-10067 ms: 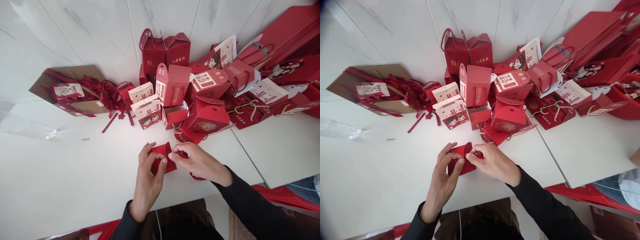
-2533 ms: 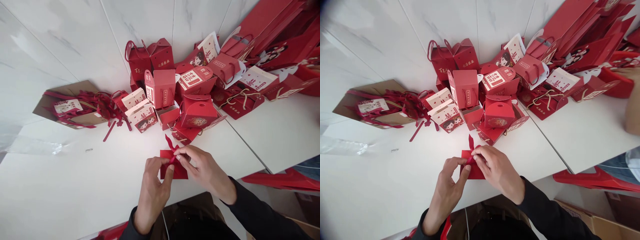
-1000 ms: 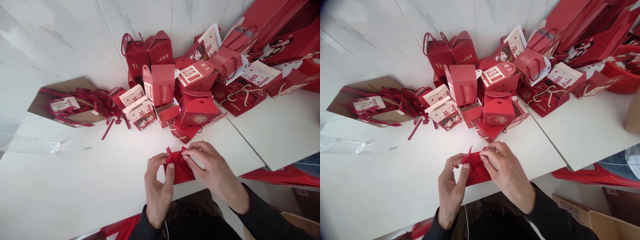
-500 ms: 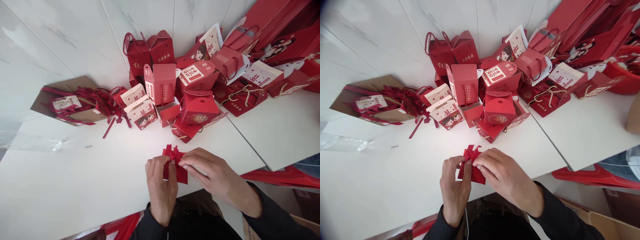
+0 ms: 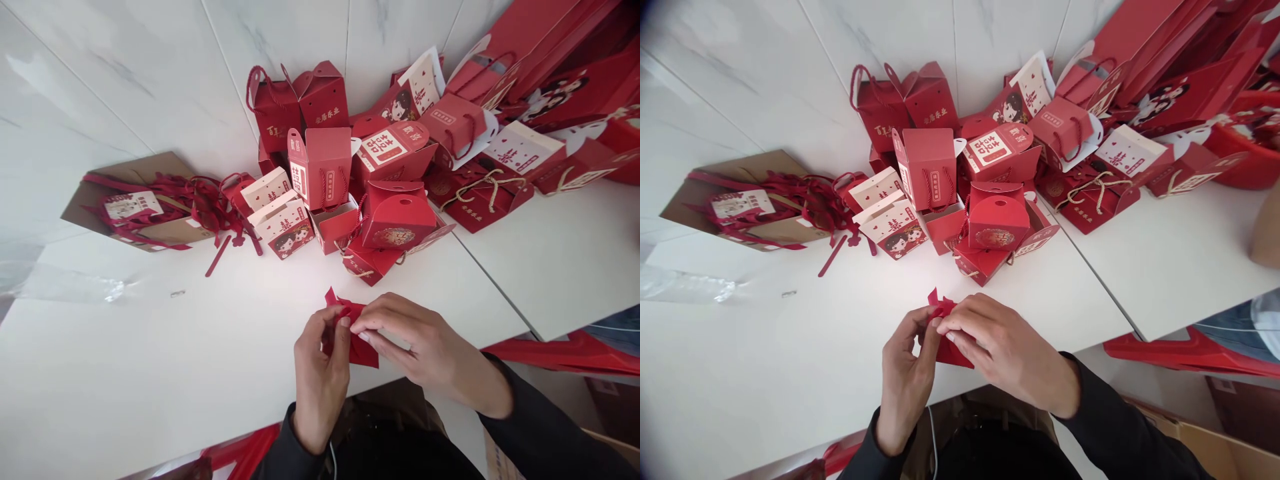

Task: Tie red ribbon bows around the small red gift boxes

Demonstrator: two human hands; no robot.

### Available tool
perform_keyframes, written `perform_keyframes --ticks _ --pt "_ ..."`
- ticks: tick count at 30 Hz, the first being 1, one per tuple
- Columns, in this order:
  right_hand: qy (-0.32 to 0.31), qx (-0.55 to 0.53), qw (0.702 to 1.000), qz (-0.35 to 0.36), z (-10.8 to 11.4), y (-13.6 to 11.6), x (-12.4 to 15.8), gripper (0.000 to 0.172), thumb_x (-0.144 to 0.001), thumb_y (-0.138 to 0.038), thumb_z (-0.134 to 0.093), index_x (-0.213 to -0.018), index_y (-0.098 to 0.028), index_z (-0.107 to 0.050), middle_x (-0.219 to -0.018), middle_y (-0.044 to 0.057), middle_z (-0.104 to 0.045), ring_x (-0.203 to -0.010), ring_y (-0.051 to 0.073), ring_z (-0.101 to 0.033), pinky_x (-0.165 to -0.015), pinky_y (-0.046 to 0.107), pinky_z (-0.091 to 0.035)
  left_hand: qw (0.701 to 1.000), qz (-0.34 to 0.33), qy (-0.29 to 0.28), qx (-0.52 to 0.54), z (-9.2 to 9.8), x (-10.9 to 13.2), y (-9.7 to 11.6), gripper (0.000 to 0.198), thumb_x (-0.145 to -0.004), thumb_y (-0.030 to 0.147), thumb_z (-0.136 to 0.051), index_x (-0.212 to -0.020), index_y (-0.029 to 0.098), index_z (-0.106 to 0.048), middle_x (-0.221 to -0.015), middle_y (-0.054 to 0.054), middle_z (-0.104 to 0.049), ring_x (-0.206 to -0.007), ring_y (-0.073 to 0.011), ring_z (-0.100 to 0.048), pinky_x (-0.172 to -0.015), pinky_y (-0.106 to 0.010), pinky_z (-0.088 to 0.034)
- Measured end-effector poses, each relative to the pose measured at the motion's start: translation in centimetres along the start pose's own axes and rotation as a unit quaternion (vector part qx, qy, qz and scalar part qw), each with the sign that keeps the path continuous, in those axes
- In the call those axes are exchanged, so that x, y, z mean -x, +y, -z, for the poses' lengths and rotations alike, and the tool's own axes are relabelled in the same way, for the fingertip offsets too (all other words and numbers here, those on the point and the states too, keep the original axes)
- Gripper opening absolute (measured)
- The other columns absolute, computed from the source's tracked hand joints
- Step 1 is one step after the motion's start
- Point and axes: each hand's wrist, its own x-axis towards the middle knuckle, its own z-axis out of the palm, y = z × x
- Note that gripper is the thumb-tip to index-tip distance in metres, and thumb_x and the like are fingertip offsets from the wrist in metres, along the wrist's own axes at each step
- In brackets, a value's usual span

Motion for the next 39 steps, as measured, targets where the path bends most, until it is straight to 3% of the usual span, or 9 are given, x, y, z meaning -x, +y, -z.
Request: perform_keyframes --ticks 6,12,17,22,26,30,34,37,39 --pt "0.023 -0.030 0.999 -0.016 -0.2 0.1 -0.8 0.013 -0.102 -0.015 -0.055 -0.105 -0.025 -0.064 -0.097 0.002 -0.071 -0.092 0.017 -0.068 -0.083 0.031 -0.057 0.989 -0.034 -0.134 -0.057 0.3 0.1 0.6 0.013 -0.094 0.022 -0.058 -0.091 0.022 -0.071 -0.075 -0.002 -0.064 -0.069 -0.0169 -0.055 -0.067 -0.029 -0.044" --pt "0.009 -0.031 0.996 -0.081 -0.2 0.8 -0.6 0.020 -0.103 -0.027 -0.053 -0.120 -0.026 -0.064 -0.113 0.006 -0.072 -0.105 0.022 -0.070 -0.087 0.035 -0.058 0.995 0.045 -0.094 0.002 0.2 -0.5 0.5 0.033 -0.098 0.045 -0.055 -0.088 0.020 -0.075 -0.072 -0.003 -0.065 -0.067 -0.0172 -0.054 -0.063 -0.028 -0.042" --pt "0.044 -0.051 0.990 -0.123 -0.4 0.8 -0.2 0.012 -0.102 -0.024 -0.055 -0.103 -0.025 -0.067 -0.100 0.002 -0.071 -0.092 0.017 -0.069 -0.086 0.030 -0.055 0.994 0.062 -0.086 0.005 0.3 -0.8 0.9 0.038 -0.099 0.046 -0.054 -0.084 0.020 -0.076 -0.073 -0.004 -0.069 -0.068 -0.0179 -0.060 -0.064 -0.028 -0.046" --pt "0.015 -0.093 0.981 -0.171 -0.6 0.6 -0.5 0.011 -0.100 -0.026 -0.058 -0.110 -0.026 -0.064 -0.091 0.000 -0.068 -0.078 0.015 -0.065 -0.069 0.026 -0.053 0.992 0.072 -0.101 0.023 0.6 -0.9 1.2 0.037 -0.099 0.045 -0.054 -0.082 0.020 -0.076 -0.074 -0.003 -0.070 -0.069 -0.0170 -0.060 -0.066 -0.028 -0.046" --pt "-0.010 -0.083 0.985 -0.151 -0.7 0.6 -0.7 0.014 -0.103 -0.024 -0.054 -0.092 -0.024 -0.062 -0.089 0.000 -0.064 -0.078 0.015 -0.061 -0.070 0.028 -0.049 0.988 0.086 -0.119 0.043 0.8 -0.9 1.1 0.038 -0.099 0.046 -0.054 -0.080 0.020 -0.076 -0.076 -0.003 -0.070 -0.075 -0.0182 -0.060 -0.073 -0.029 -0.046" --pt "-0.021 -0.085 0.986 -0.140 -0.7 0.6 -0.4 0.011 -0.103 -0.025 -0.053 -0.095 -0.024 -0.061 -0.091 0.001 -0.063 -0.079 0.015 -0.061 -0.072 0.029 -0.048 0.984 0.116 -0.105 0.083 1.0 -1.0 0.9 0.032 -0.098 0.045 -0.056 -0.094 0.020 -0.075 -0.083 -0.003 -0.070 -0.078 -0.0173 -0.059 -0.074 -0.029 -0.046" --pt "-0.034 -0.072 0.990 -0.118 -0.8 1.0 0.0 0.006 -0.101 -0.023 -0.055 -0.101 -0.024 -0.061 -0.099 0.003 -0.064 -0.092 0.018 -0.063 -0.082 0.032 -0.051 0.985 0.117 -0.112 0.066 1.5 -1.2 1.1 0.019 -0.091 0.037 -0.065 -0.090 0.020 -0.072 -0.083 -0.001 -0.069 -0.079 -0.0156 -0.057 -0.075 -0.028 -0.045" --pt "-0.027 -0.061 0.995 -0.079 -1.1 1.6 0.1 0.030 -0.096 -0.017 -0.055 -0.125 -0.024 -0.054 -0.126 0.008 -0.062 -0.119 0.022 -0.059 -0.100 0.038 -0.048 0.987 0.107 -0.112 0.042 1.6 -1.1 1.0 0.007 -0.086 0.028 -0.068 -0.086 0.021 -0.069 -0.080 0.001 -0.067 -0.076 -0.0140 -0.055 -0.072 -0.026 -0.046" --pt "-0.038 -0.070 0.993 -0.082 -1.3 2.0 0.0 0.045 -0.093 -0.015 -0.054 -0.137 -0.025 -0.048 -0.134 0.008 -0.062 -0.122 0.022 -0.059 -0.103 0.039 -0.048 0.992 0.077 -0.099 0.006 1.5 -0.9 0.7 0.002 -0.085 0.022 -0.067 -0.086 0.022 -0.068 -0.081 0.002 -0.068 -0.076 -0.0141 -0.057 -0.072 -0.026 -0.047"
